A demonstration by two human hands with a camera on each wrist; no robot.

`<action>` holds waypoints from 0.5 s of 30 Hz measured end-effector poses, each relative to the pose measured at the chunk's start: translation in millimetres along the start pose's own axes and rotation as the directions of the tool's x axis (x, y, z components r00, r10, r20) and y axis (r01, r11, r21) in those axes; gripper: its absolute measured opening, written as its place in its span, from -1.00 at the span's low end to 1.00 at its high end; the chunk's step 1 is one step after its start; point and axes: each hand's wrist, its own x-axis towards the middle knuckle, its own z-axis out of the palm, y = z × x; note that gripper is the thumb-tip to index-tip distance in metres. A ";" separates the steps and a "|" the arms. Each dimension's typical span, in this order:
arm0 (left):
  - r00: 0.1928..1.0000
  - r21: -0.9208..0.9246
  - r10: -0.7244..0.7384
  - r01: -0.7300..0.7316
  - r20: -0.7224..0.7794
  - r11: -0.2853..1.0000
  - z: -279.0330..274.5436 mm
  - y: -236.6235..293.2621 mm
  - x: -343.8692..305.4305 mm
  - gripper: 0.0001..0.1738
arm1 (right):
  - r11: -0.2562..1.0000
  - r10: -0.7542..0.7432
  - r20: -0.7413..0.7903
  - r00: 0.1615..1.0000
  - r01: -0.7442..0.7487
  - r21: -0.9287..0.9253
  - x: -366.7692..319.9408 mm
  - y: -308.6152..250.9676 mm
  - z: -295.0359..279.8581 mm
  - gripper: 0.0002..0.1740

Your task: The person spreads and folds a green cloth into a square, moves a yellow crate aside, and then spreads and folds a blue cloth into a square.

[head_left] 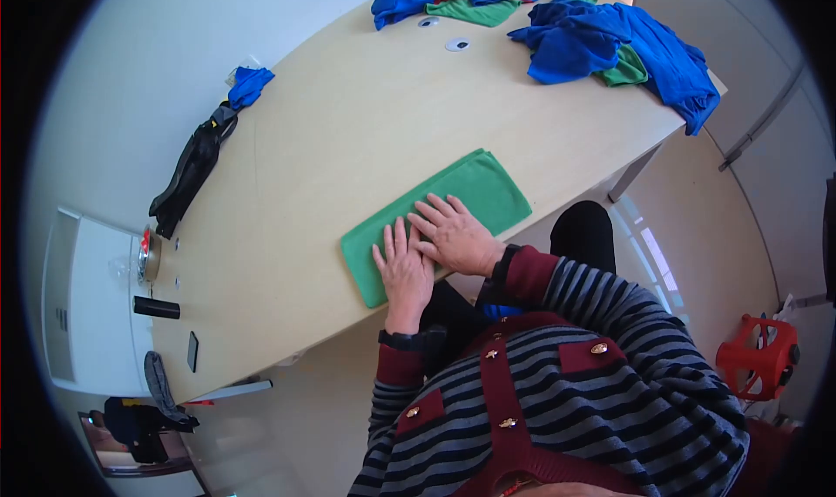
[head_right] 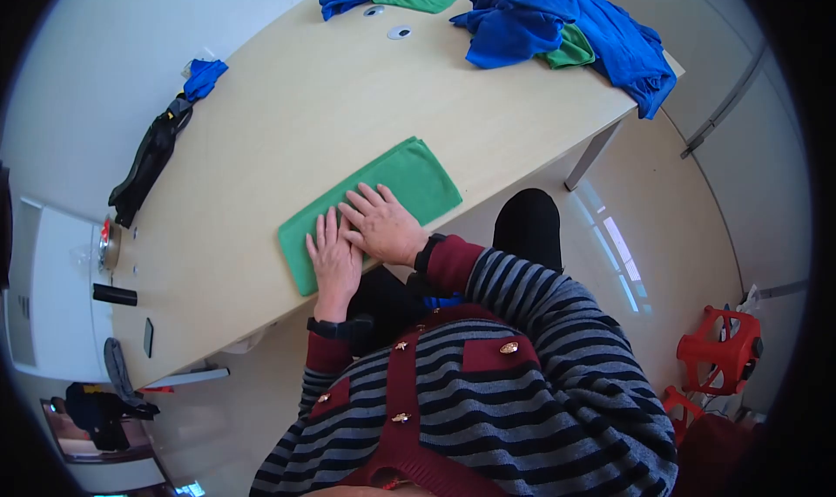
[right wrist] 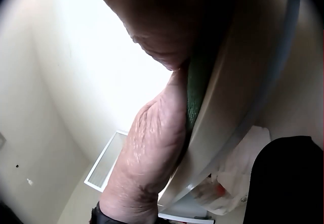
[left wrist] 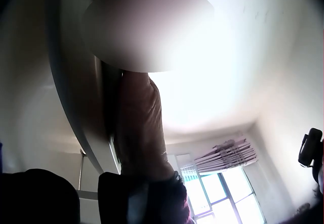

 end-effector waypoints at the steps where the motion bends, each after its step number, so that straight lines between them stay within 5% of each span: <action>1: 1.000 -0.005 0.008 -0.008 -0.009 1.000 6.2 -12.0 -4.8 -0.35 | 1.000 -0.016 -0.021 1.000 0.015 -0.023 2.1 -2.0 17.1 -0.34; 9: 0.992 0.033 -0.100 0.098 0.077 0.995 0.8 -47.1 -18.5 -0.33 | 0.983 0.087 -0.024 0.996 -0.089 -0.162 -5.2 36.8 5.3 -0.33; 15: 0.975 0.044 -0.224 0.224 -0.002 0.974 14.4 -94.9 -30.2 -0.31 | 0.938 0.218 -0.052 0.975 -0.224 -0.264 -12.2 70.8 1.8 -0.34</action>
